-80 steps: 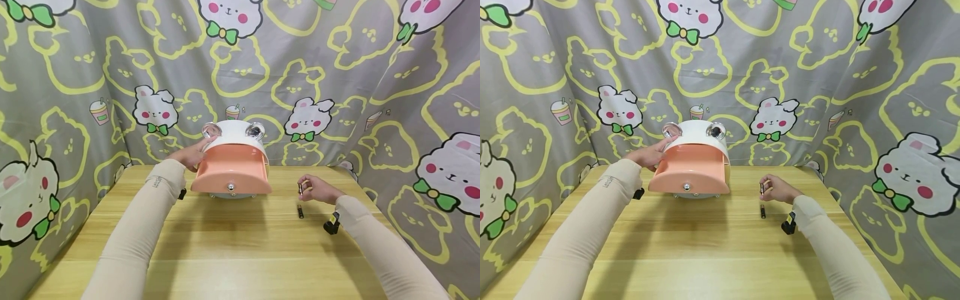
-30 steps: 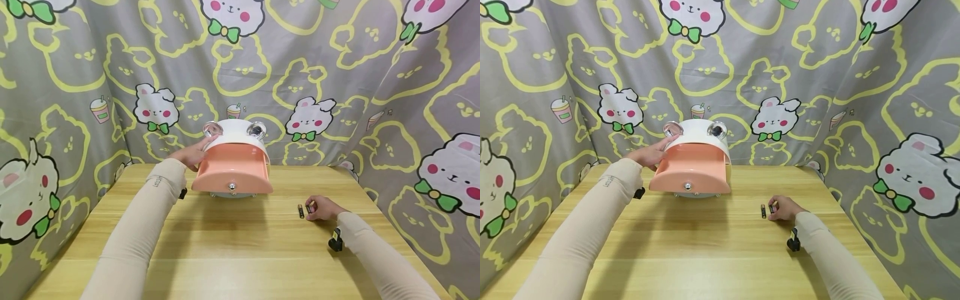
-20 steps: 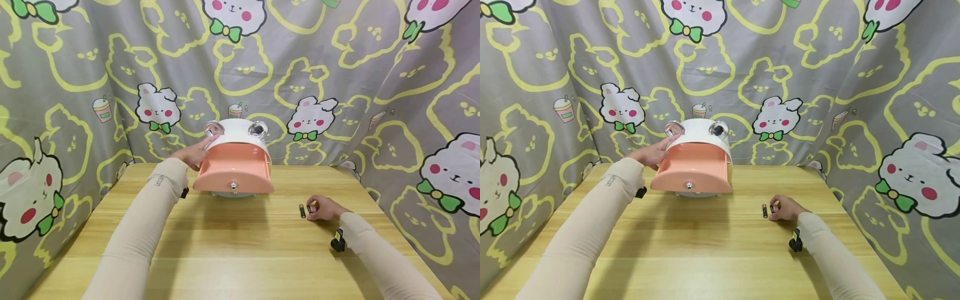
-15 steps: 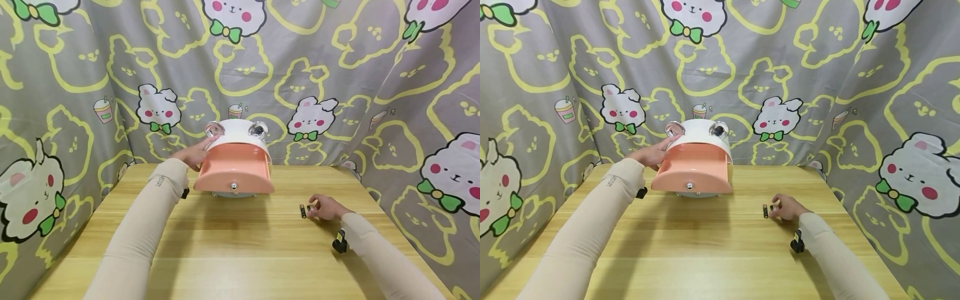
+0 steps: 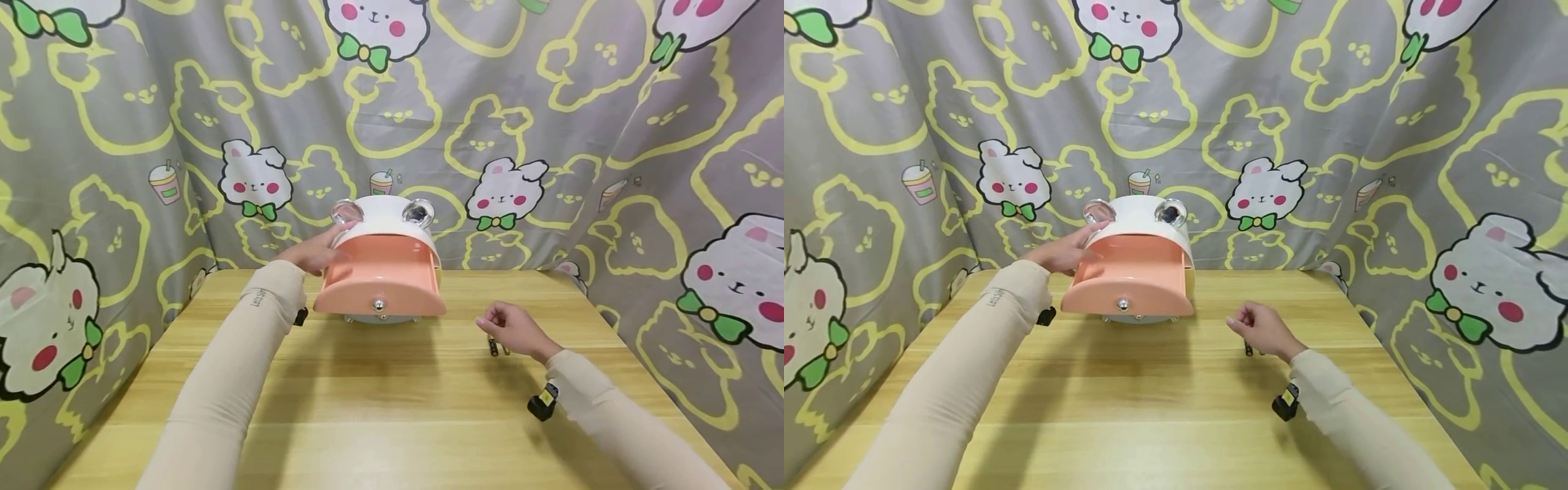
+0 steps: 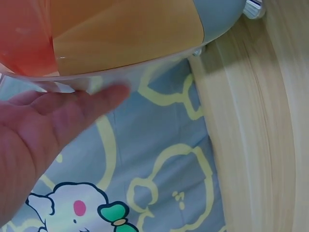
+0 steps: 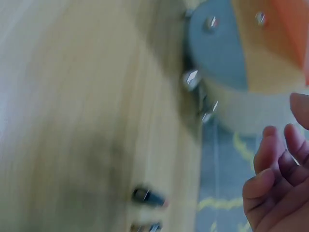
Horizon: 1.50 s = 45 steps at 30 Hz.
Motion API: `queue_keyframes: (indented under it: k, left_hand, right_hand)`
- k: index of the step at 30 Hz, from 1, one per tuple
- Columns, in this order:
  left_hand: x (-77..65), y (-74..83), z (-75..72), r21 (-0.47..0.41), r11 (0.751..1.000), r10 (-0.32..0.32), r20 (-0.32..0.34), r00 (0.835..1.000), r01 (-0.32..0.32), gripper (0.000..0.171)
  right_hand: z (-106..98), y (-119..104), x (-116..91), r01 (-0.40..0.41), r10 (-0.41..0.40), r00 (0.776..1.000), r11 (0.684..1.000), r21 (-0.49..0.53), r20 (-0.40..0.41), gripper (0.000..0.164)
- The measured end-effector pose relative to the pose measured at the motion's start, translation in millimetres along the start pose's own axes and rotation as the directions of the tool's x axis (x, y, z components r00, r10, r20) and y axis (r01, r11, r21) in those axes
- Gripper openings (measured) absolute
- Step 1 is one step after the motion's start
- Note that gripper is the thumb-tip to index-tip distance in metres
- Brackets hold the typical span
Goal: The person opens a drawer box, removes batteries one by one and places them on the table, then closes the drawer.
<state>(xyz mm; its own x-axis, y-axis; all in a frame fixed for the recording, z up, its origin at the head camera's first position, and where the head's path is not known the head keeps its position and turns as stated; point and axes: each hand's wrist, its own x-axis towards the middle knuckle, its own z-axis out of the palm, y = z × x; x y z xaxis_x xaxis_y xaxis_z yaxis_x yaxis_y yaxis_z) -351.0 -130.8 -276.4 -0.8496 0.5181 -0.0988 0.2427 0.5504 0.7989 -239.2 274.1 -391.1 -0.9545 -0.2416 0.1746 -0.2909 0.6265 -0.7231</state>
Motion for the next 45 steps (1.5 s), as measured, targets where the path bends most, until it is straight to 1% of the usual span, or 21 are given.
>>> queue_keyframes:
  k: [3,5,7,9,11,14,17,19,21,23,29,32,36,40,45]
  left_hand:
    - [-0.3,-2.2,-2.7,0.06,0.994,0.092,-0.019,0.996,-0.091,0.075]
    - [0.7,-2.6,-3.4,0.061,0.99,0.126,-0.036,0.991,-0.124,0.072]
    - [1.7,-1.2,-3.2,0.073,0.988,0.14,-0.06,0.988,-0.136,0.066]
    - [2.8,1.4,-2.5,0.098,0.986,0.144,-0.092,0.985,-0.135,0.057]
    - [3.9,4.9,-1.4,0.128,0.984,0.14,-0.121,0.983,-0.124,0.048]
    - [5.1,10.1,0.3,0.145,0.985,0.117,-0.145,0.982,-0.096,0.039]
    - [6.2,12.9,1.5,0.144,0.987,0.098,-0.153,0.983,-0.076,0.036]
    - [7.1,13.4,1.9,0.131,0.988,0.098,-0.148,0.984,-0.078,0.036]
    - [7.9,13.2,1.8,0.121,0.989,0.098,-0.143,0.985,-0.081,0.038]
    - [8.0,13.3,1.4,0.108,0.99,0.1,-0.137,0.985,-0.086,0.041]
    - [6.5,13.1,0.5,0.106,0.988,0.122,-0.117,0.986,-0.109,0.05]
    - [6.3,12.7,1.3,0.094,0.991,0.103,-0.109,0.989,-0.093,0.054]
    - [5.3,11.1,2.2,0.078,0.994,0.078,-0.099,0.992,-0.07,0.055]
    - [4.4,10.1,1.9,0.063,0.995,0.08,-0.086,0.993,-0.075,0.054]
    - [4.8,12.5,0.9,0.055,0.995,0.092,-0.081,0.992,-0.087,0.053]
  right_hand:
    - [8,-19,0,0.034,-0.034,0.999,0.995,0.093,-0.002,0.025]
    - [13,-31,0,0.044,-0.045,0.999,0.988,0.15,0.002,0.025]
    - [18,-42,-1,0.073,-0.076,0.997,0.98,0.184,0.008,0.023]
    - [22,-54,-3,0.11,-0.114,0.993,0.971,0.211,0.008,0.022]
    - [27,-66,-4,0.172,-0.176,0.984,0.959,0.227,-0.003,0.021]
    - [36,-82,-4,0.286,-0.287,0.957,0.928,0.237,-0.03,0.02]
    - [45,-97,-3,0.39,-0.391,0.919,0.89,0.236,-0.043,0.017]
    - [51,-105,-2,0.437,-0.441,0.897,0.868,0.236,-0.037,0.014]
    - [56,-114,0,0.465,-0.473,0.881,0.855,0.232,-0.022,0.011]
    - [61,-120,4,0.476,-0.488,0.873,0.849,0.229,-0.006,0.01]
    - [72,-133,17,0.489,-0.503,0.864,0.848,0.206,0.019,0.01]
    - [76,-136,22,0.505,-0.514,0.857,0.845,0.178,0.011,0.01]
    - [80,-140,26,0.499,-0.511,0.859,0.85,0.167,0.034,0.014]
    - [82,-143,27,0.48,-0.498,0.864,0.859,0.177,0.073,0.021]
    - [79,-145,30,0.484,-0.499,0.864,0.859,0.168,0.06,0.029]
